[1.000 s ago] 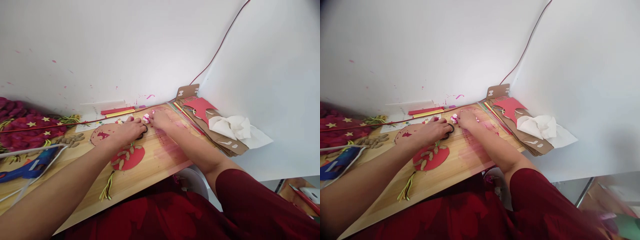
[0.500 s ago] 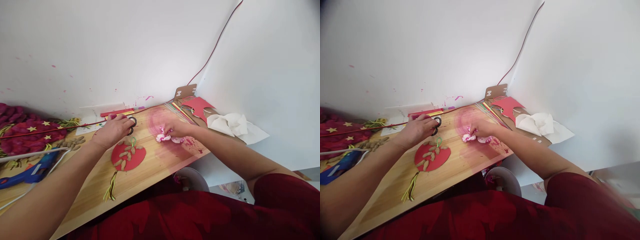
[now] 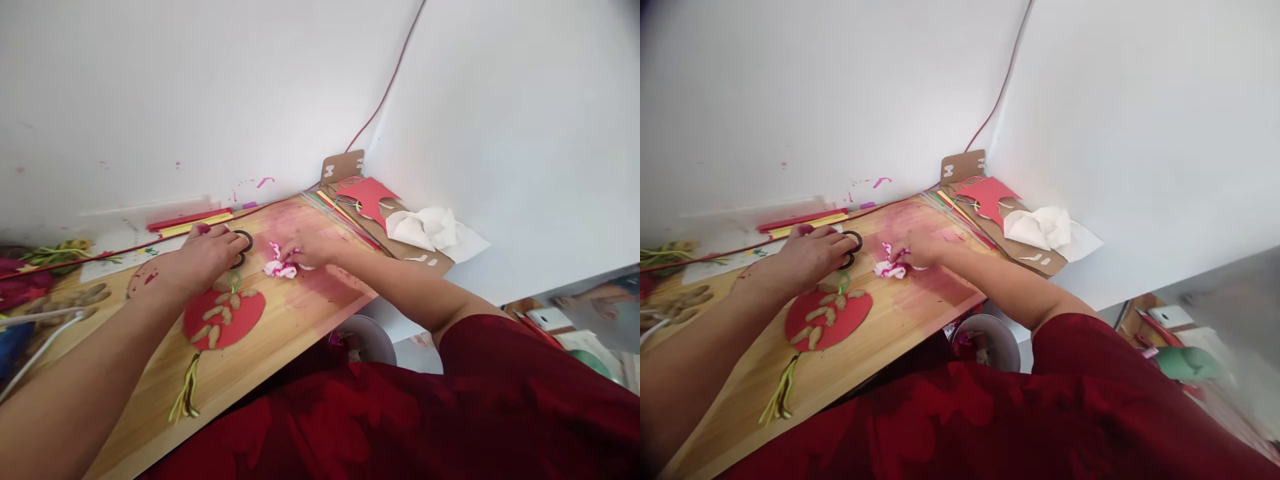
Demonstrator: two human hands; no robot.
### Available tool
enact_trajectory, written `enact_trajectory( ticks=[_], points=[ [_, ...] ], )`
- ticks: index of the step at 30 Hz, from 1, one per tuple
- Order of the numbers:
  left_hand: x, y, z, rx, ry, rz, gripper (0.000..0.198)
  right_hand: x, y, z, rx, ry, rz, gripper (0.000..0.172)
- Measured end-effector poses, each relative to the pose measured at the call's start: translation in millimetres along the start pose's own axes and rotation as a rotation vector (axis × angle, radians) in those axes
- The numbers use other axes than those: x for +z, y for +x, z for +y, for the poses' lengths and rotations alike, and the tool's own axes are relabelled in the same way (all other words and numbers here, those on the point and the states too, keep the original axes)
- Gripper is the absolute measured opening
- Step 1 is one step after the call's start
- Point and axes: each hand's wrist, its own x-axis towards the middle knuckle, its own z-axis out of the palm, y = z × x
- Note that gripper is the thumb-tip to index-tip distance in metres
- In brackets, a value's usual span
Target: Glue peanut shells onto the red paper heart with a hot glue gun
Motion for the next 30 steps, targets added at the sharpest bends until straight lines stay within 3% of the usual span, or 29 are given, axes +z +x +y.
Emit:
enact_trajectory(
  ticks=[4, 7, 9, 11, 13, 15, 18, 22, 30],
  points=[
    [11.0, 13, 2, 0.004, -0.032, -0.011, 0.026, 5, -79, -2, -0.083, 0.053, 0.053, 0.021],
    [19.2, 20, 1, -0.015, -0.078, -0.017, 0.029, -8, -114, 8, -0.083, 0.127, -0.069, 0.023],
    [21.9, 22, 1, -0.054, -0.089, -0.036, 0.031, -22, -120, 21, 0.011, 0.135, -0.082, 0.022],
    [19.6, 22, 6, -0.096, -0.065, -0.038, 0.034, -35, -112, 37, 0.210, 0.060, 0.057, 0.022],
    [11.6, 21, 19, -0.126, -0.030, -0.002, 0.038, -40, -98, 49, 0.409, -0.036, 0.208, 0.027],
    [0.5, 18, 41, -0.134, -0.025, 0.050, 0.042, -38, -87, 57, 0.486, -0.102, 0.221, 0.030],
    [-12.5, 14, 79, -0.116, -0.095, 0.075, 0.041, -25, -86, 59, 0.443, -0.160, 0.202, 0.035],
    [-13.0, 8, 116, -0.056, -0.191, 0.047, 0.037, -5, -116, 56, 0.322, -0.168, 0.225, 0.040],
    [-13.1, -15, 134, -0.013, -0.221, 0.059, 0.035, 27, -176, 36, 0.294, -0.116, 0.354, 0.036]
  ],
)
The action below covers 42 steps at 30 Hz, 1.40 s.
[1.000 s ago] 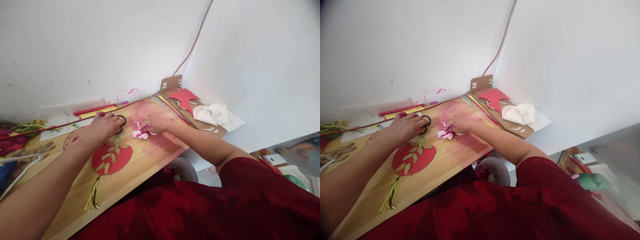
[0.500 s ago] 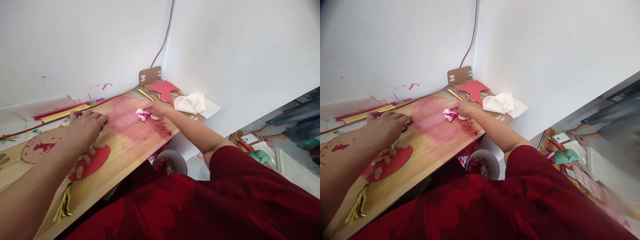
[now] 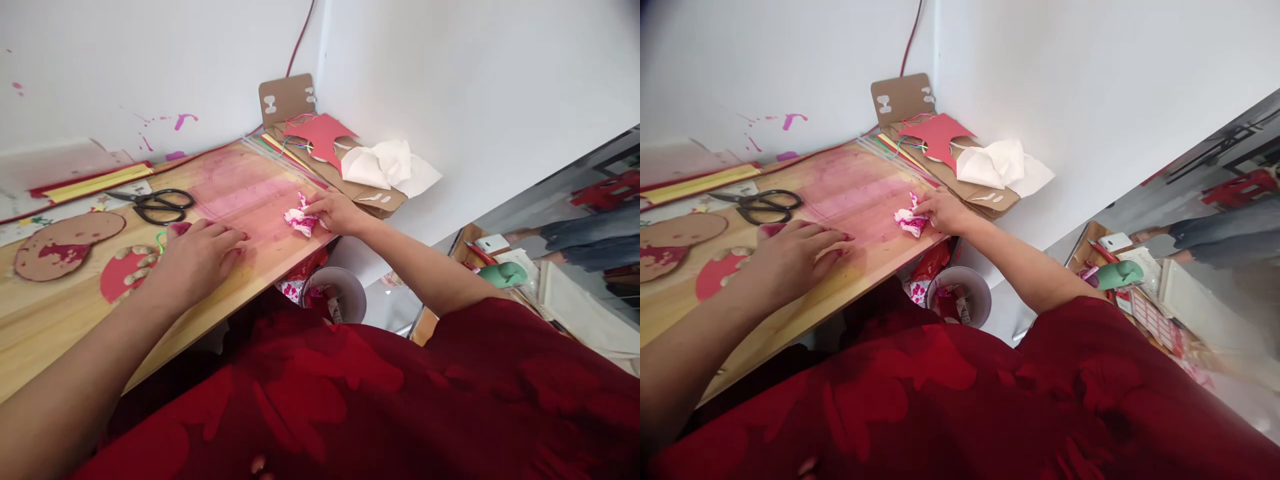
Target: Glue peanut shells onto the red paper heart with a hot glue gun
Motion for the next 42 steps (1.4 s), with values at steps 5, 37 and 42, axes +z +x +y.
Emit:
enact_trajectory(
  ticks=[5, 37, 42],
  points=[
    [-6.3, -23, 2, -0.043, -0.001, 0.086, 0.036, -1, -26, -8, 0.001, 0.029, 0.027, 0.037],
    [-9.9, -36, 10, -0.043, -0.057, 0.212, 0.035, -6, -28, -46, -0.240, 0.180, -0.109, 0.045],
    [-14.5, -50, 2, -0.097, -0.112, 0.170, 0.035, -23, -53, -33, -0.146, 0.178, -0.106, 0.038]
  ],
)
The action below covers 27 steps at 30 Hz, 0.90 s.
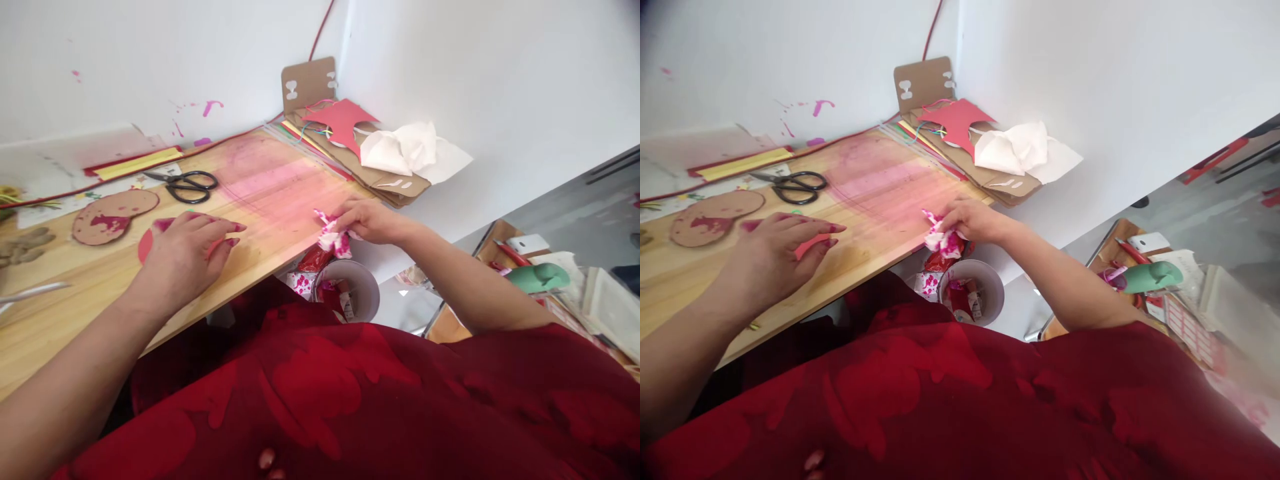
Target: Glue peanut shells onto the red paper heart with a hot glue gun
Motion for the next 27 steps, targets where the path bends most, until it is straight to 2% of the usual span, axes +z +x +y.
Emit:
enact_trajectory(
  ticks=[5, 8, 10, 14, 15, 17, 20, 23, 25, 27],
  points=[
    [-4.6, -9, -9, -0.050, 0.017, 0.051, 0.035, -30, -22, 10, 0.126, -0.099, -0.055, 0.040],
    [-8.1, -12, -10, -0.084, -0.025, 0.054, 0.037, -34, -6, -2, 0.115, -0.099, -0.041, 0.041],
    [-9.5, -11, -9, -0.100, -0.048, 0.035, 0.037, -23, 21, -23, 0.014, -0.050, -0.025, 0.041],
    [-9.6, -11, -5, -0.058, -0.041, 0.028, 0.037, 22, 79, -74, -0.170, -0.008, -0.096, 0.040],
    [-9.4, -11, -5, -0.043, -0.039, 0.043, 0.038, 32, 88, -82, -0.230, -0.006, -0.152, 0.039],
    [-8.7, -14, -7, -0.012, -0.043, 0.081, 0.040, 47, 92, -90, -0.273, -0.043, -0.176, 0.044],
    [-7.2, -19, -13, 0.001, -0.031, 0.104, 0.044, 50, 72, -79, -0.259, -0.085, -0.120, 0.044],
    [-5.2, -24, -17, -0.022, -0.026, 0.070, 0.042, 39, 36, -54, -0.184, -0.063, -0.030, 0.041],
    [-3.2, -25, -19, -0.034, -0.044, 0.052, 0.039, 31, 9, -36, -0.081, -0.048, 0.045, 0.038],
    [-0.2, -26, -20, -0.053, -0.054, 0.048, 0.038, 25, -17, -17, 0.086, -0.002, 0.167, 0.033]
  ],
)
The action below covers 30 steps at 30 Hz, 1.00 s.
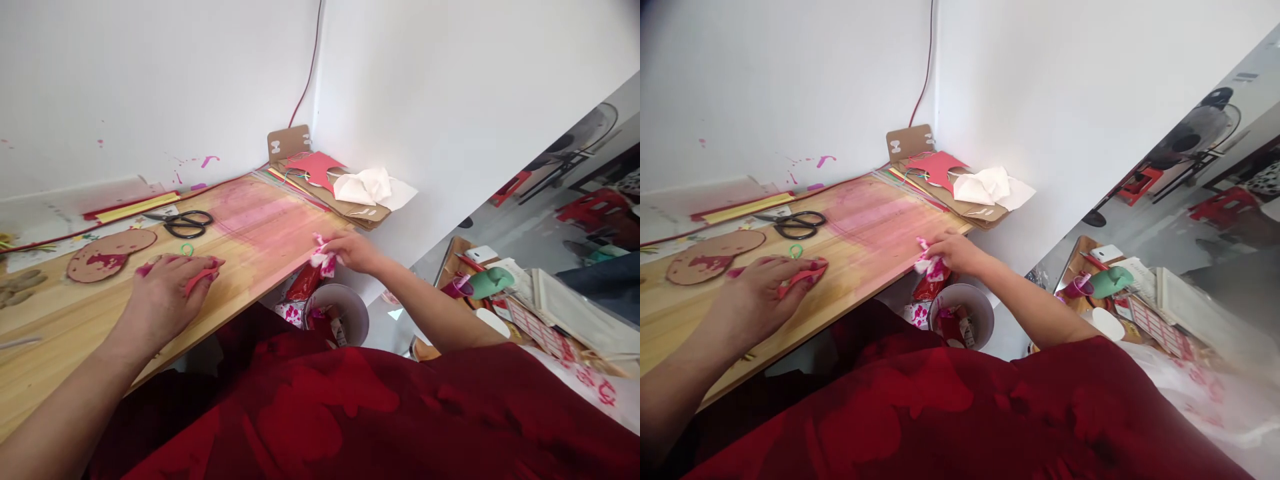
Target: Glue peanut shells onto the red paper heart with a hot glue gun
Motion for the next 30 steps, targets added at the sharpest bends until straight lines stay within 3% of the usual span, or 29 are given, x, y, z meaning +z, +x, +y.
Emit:
enact_trajectory(
  ticks=[1, 3, 5, 10, 19, 24, 27, 30],
  points=[
    [2.1, 0, -1, -0.011, 0.002, 0.006, 0.038, -3, -11, 10, 0.129, 0.070, 0.107, 0.029],
    [7.6, -2, -2, -0.023, 0.007, 0.047, 0.038, -1, -27, 27, 0.430, 0.294, 0.440, 0.019],
    [14.0, -4, -2, -0.021, 0.006, 0.096, 0.038, 9, -35, 40, 0.587, 0.390, 0.660, 0.021],
    [26.7, -14, 0, -0.044, 0.011, 0.127, 0.040, 58, -21, 36, 0.685, 0.523, 0.876, 0.031],
    [38.4, -22, -7, -0.065, 0.017, 0.229, 0.037, 133, 1, -56, 0.628, 0.820, 0.898, 0.033],
    [37.1, -23, -7, -0.061, 0.017, 0.232, 0.037, 154, 6, -104, 0.586, 0.993, 0.761, 0.030],
    [36.3, -23, -6, -0.061, 0.008, 0.226, 0.036, 155, 0, -114, 0.579, 1.045, 0.647, 0.035],
    [36.6, -25, -8, -0.058, 0.002, 0.244, 0.037, 146, -23, -96, 0.647, 0.965, 0.610, 0.043]
  ],
)
